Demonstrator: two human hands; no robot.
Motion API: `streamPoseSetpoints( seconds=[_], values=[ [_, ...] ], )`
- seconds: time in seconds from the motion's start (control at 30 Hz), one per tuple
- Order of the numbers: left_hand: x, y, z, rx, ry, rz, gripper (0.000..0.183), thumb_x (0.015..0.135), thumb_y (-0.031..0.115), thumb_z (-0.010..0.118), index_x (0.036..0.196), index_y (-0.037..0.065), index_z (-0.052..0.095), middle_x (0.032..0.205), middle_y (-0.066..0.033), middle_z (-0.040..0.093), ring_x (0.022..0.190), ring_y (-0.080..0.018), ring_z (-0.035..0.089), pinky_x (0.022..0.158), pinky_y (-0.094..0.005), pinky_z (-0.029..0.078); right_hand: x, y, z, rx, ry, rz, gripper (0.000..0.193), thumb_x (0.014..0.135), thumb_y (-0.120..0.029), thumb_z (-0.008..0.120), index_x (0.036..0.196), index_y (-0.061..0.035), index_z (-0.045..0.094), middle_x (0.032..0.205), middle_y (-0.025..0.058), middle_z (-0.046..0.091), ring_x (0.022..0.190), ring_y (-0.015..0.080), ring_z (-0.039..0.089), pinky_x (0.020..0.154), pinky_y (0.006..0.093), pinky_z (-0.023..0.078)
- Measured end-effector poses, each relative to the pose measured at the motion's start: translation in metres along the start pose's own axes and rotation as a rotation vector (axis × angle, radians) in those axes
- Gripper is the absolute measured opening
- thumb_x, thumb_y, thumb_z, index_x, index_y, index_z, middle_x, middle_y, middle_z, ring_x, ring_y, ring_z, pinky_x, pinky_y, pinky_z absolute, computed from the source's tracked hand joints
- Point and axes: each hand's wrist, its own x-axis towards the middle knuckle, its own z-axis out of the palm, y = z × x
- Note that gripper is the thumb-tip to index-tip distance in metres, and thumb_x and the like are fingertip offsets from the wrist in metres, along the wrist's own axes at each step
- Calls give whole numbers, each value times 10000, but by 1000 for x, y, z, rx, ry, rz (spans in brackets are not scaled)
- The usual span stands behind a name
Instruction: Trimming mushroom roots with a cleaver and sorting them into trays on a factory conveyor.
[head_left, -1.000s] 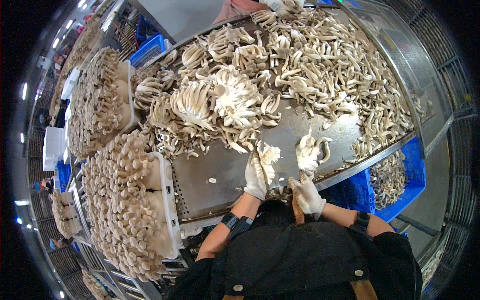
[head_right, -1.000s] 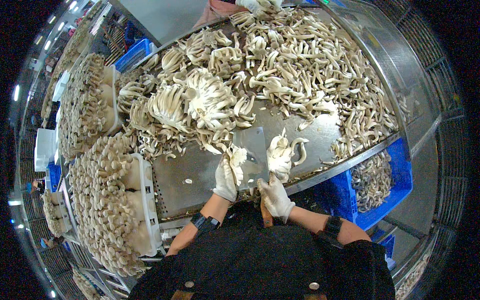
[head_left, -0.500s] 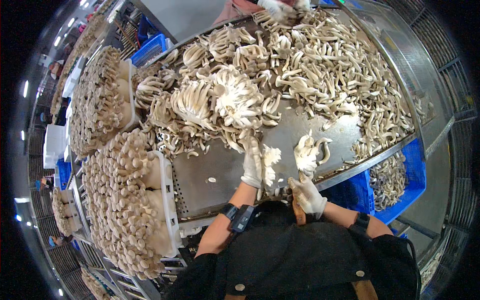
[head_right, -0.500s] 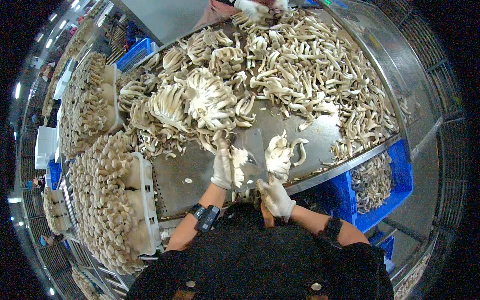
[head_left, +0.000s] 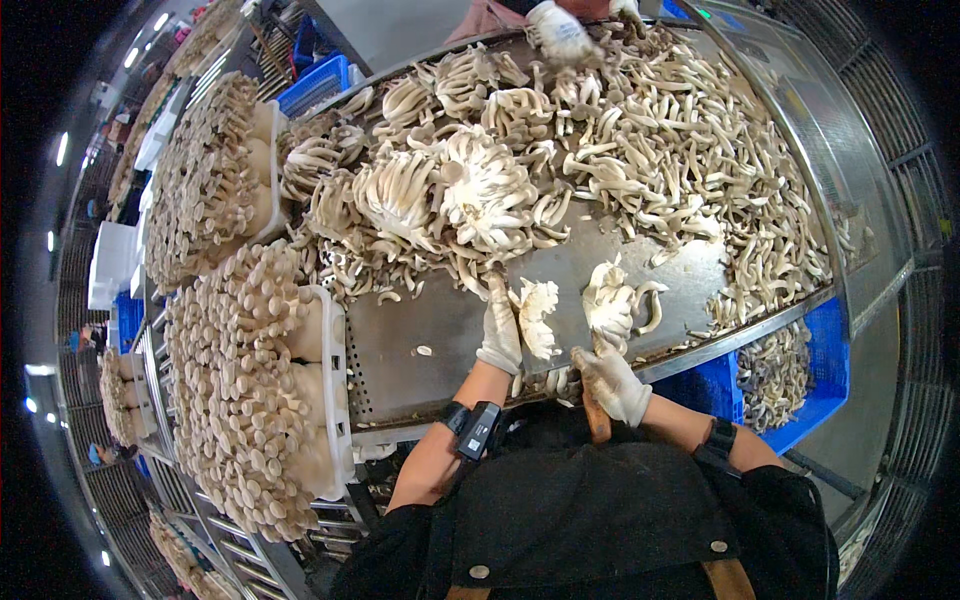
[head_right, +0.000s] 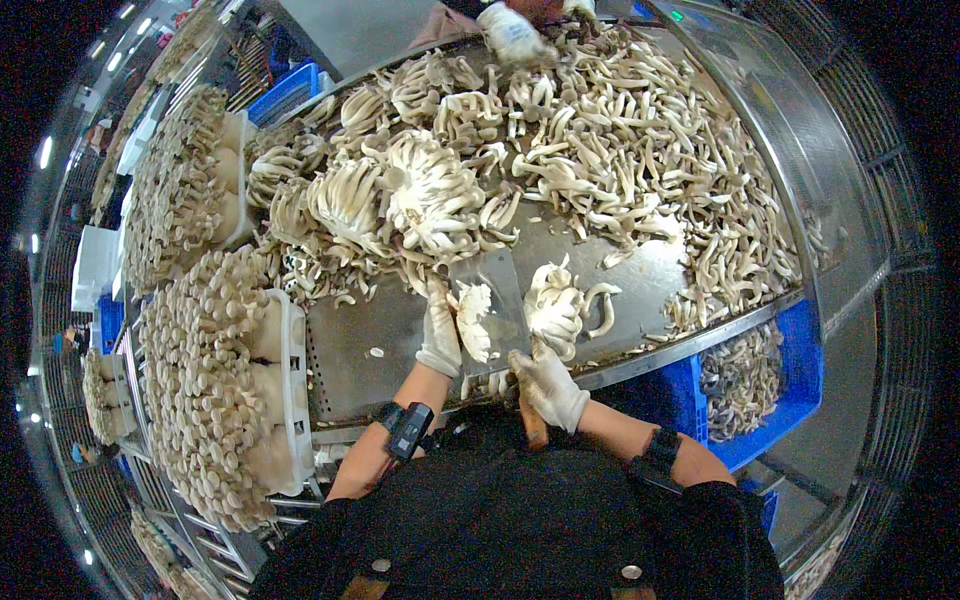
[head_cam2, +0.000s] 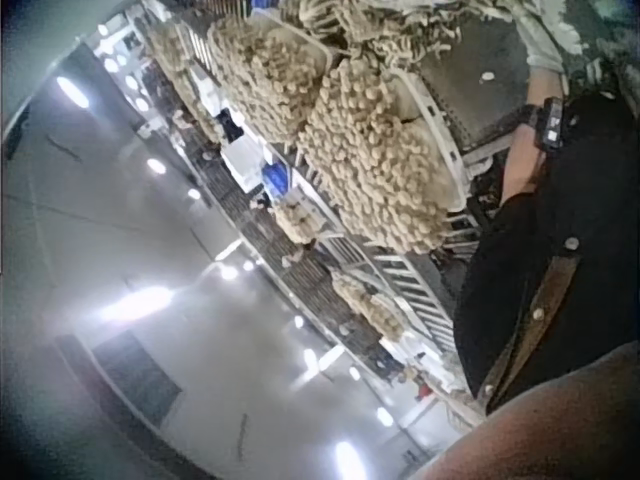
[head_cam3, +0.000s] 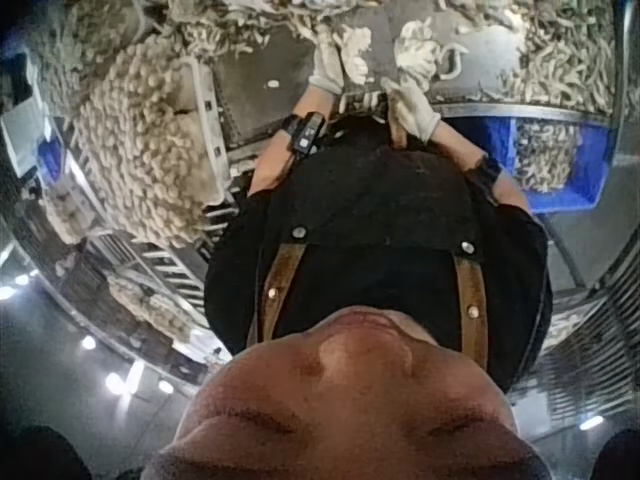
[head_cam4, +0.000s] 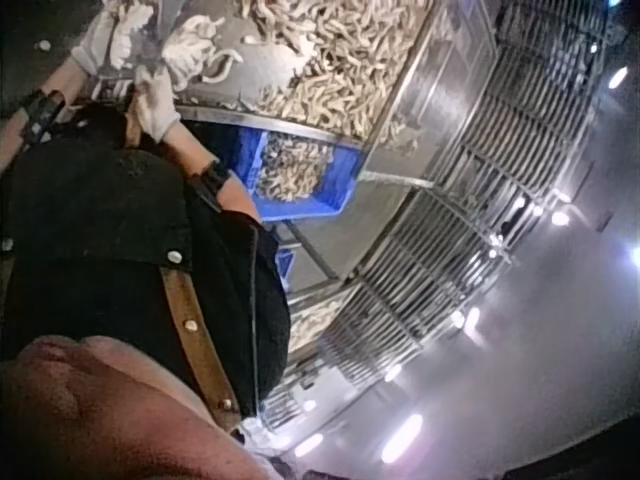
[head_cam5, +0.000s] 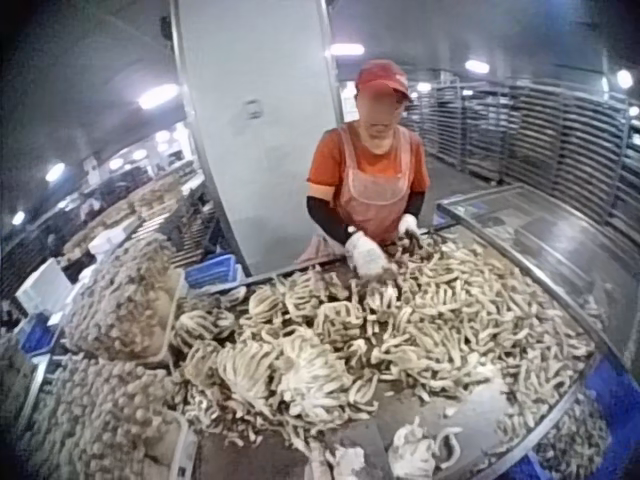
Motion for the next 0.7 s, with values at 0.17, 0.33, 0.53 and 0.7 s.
streamPoseSetpoints(
  seconds=[0.17,0.33,0.53,0.7],
  values=[
    [-21,13,12,174,-19,396,653,913,507,433,1376,65,305,1306,-136,452,975,-225,599,801,-335,540,-18,-42,-12,-1507,-255,-522,371,790,-57,504,1156,3,489,1063,226,468,992,415,429,941,442,337],
    [-42,-12,38,811,75,621,885,721,-44,674,1437,57,164,1400,-177,310,1181,-251,448,929,-328,450,-24,-66,-10,-1503,-278,-688,482,670,-22,562,1149,-23,507,1172,333,380,1021,453,459,914,481,364],
    [-84,1,6,-134,246,508,728,744,6,669,1370,118,314,1120,-87,551,871,-125,574,729,-252,495,-5,-78,-38,-985,-291,-400,298,894,-160,531,1141,-5,469,861,101,556,752,171,543,665,320,480],
    [-197,-26,-67,-472,433,549,379,759,216,668,1103,216,509,930,49,573,683,-94,494,690,-295,414,-18,-92,8,-891,-472,-265,349,881,-208,561,1082,54,450,805,105,559,637,146,482,560,289,416]
  ],
)
